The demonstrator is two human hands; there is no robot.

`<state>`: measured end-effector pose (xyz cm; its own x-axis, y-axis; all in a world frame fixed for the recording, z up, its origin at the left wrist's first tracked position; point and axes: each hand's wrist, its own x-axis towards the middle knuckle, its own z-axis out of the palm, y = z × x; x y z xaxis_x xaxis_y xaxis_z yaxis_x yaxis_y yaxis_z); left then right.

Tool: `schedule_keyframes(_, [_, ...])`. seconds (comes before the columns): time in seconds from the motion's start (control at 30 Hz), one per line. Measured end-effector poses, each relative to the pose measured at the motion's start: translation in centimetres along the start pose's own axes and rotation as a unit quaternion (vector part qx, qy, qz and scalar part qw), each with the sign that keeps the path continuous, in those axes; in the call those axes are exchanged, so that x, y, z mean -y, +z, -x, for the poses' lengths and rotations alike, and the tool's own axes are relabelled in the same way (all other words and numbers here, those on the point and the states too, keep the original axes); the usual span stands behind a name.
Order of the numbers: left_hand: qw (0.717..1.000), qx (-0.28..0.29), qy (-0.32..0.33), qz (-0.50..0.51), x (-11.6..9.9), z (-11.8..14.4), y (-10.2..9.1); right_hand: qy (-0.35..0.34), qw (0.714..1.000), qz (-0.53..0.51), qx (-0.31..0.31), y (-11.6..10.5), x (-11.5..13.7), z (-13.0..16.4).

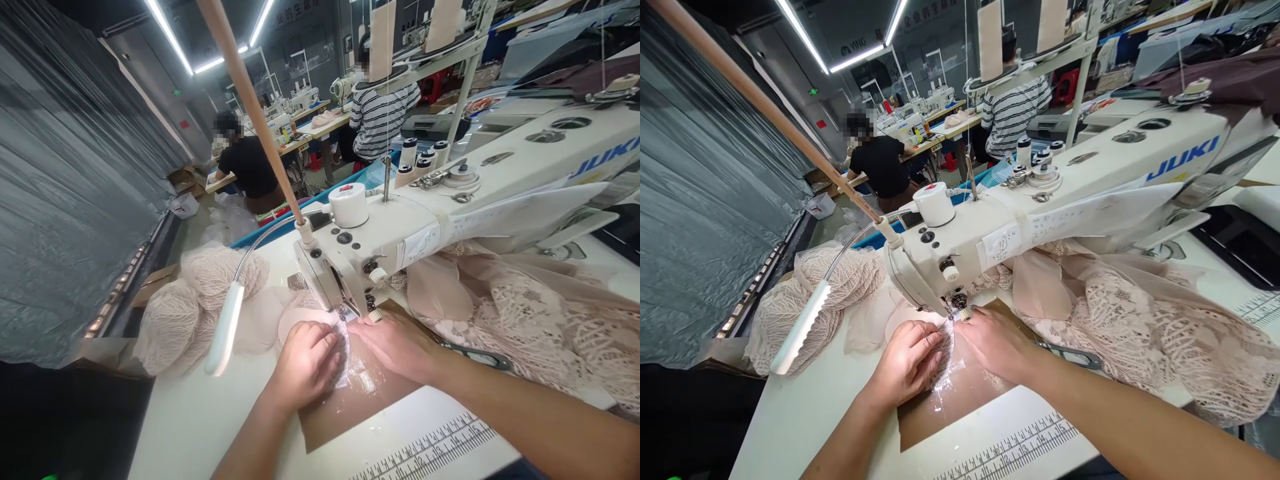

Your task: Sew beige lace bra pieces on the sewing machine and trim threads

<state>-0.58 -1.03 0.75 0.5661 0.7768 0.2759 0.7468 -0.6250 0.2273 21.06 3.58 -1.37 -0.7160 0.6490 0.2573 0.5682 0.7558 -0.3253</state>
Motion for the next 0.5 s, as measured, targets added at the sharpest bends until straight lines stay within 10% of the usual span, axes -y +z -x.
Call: schedule_keyframes(0.5, [1.0,-0.009,0.009,-0.013,0.3,0.3,0.4,-0.015,1.0,0.005,-0.005,-0.7,0.2,0.0])
